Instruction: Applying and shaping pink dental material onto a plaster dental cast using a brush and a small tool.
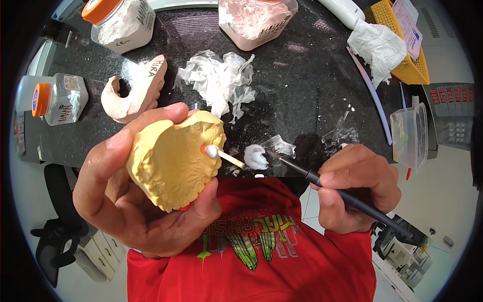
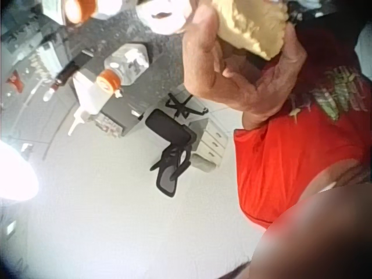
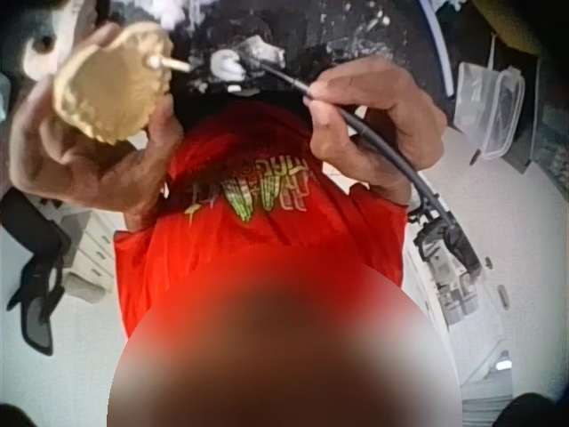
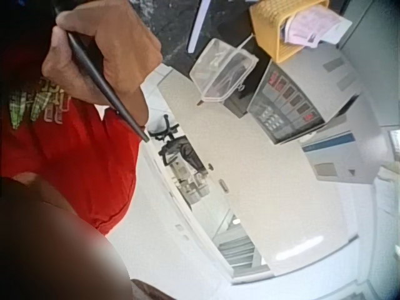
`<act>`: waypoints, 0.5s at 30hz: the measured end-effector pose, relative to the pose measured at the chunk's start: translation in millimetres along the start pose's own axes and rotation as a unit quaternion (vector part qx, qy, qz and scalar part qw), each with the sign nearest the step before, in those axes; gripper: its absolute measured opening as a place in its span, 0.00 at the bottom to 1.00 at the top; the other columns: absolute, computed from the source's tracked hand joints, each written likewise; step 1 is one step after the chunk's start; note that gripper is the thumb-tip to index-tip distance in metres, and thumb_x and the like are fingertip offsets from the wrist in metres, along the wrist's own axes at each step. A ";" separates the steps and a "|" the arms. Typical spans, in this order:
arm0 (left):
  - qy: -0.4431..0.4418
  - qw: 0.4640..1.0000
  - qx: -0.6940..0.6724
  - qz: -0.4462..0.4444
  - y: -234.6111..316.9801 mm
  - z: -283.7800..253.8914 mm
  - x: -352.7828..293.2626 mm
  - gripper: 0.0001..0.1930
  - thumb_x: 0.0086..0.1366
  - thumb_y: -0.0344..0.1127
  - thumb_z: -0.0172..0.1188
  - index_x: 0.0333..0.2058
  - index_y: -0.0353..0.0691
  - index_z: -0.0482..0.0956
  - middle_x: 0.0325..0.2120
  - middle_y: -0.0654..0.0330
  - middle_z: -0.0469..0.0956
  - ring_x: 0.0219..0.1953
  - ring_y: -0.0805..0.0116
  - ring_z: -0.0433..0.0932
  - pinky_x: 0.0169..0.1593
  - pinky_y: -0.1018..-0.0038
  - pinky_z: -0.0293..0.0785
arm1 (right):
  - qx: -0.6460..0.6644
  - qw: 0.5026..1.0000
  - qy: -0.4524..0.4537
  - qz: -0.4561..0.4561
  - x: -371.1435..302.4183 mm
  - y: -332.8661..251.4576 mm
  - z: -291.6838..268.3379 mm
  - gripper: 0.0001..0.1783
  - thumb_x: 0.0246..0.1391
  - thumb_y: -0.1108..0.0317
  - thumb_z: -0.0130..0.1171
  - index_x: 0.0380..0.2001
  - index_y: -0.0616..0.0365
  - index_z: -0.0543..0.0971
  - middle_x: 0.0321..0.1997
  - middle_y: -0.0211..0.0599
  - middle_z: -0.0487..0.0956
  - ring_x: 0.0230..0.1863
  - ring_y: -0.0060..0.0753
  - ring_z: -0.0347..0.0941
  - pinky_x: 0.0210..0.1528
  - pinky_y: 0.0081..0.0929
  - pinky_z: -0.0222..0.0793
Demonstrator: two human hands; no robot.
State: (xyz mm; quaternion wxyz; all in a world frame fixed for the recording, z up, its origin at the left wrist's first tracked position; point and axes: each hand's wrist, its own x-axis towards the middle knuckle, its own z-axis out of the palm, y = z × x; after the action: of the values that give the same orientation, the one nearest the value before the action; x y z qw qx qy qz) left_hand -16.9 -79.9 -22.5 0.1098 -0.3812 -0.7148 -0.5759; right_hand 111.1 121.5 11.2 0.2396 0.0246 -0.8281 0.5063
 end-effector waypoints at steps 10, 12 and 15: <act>-0.032 0.999 -0.027 0.021 2.9 -3.6 5.0 0.40 0.50 0.31 0.69 0.57 0.39 0.53 0.44 0.39 0.72 0.49 0.49 0.74 0.53 0.60 0.74 | 0.026 0.999 -0.032 -0.004 4.1 -1.8 -1.6 0.14 0.37 0.82 0.65 0.32 0.64 0.79 0.24 0.39 0.78 0.20 0.30 0.76 0.22 0.20 0.71; -0.066 0.997 -0.039 0.030 2.8 -7.5 8.1 0.39 0.50 0.29 0.68 0.56 0.38 0.53 0.44 0.37 0.72 0.49 0.48 0.74 0.52 0.59 0.74 | 0.040 0.999 -0.020 -0.001 1.5 -2.4 -0.1 0.15 0.37 0.83 0.66 0.33 0.65 0.79 0.25 0.39 0.78 0.22 0.30 0.77 0.23 0.21 0.72; -0.065 0.995 -0.067 0.036 -1.5 -6.4 4.0 0.39 0.50 0.28 0.68 0.57 0.38 0.53 0.44 0.34 0.71 0.48 0.48 0.75 0.50 0.60 0.76 | 0.092 0.995 -0.035 -0.017 2.9 0.0 -8.1 0.17 0.38 0.84 0.67 0.36 0.66 0.78 0.27 0.41 0.78 0.22 0.31 0.76 0.22 0.21 0.71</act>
State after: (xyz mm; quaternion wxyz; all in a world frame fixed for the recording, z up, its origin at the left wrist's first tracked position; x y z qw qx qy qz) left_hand -22.4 -84.1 -19.2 0.0579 -0.4496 -0.6663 -0.5921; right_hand 111.5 129.0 15.4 0.2158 0.0785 -0.7853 0.5750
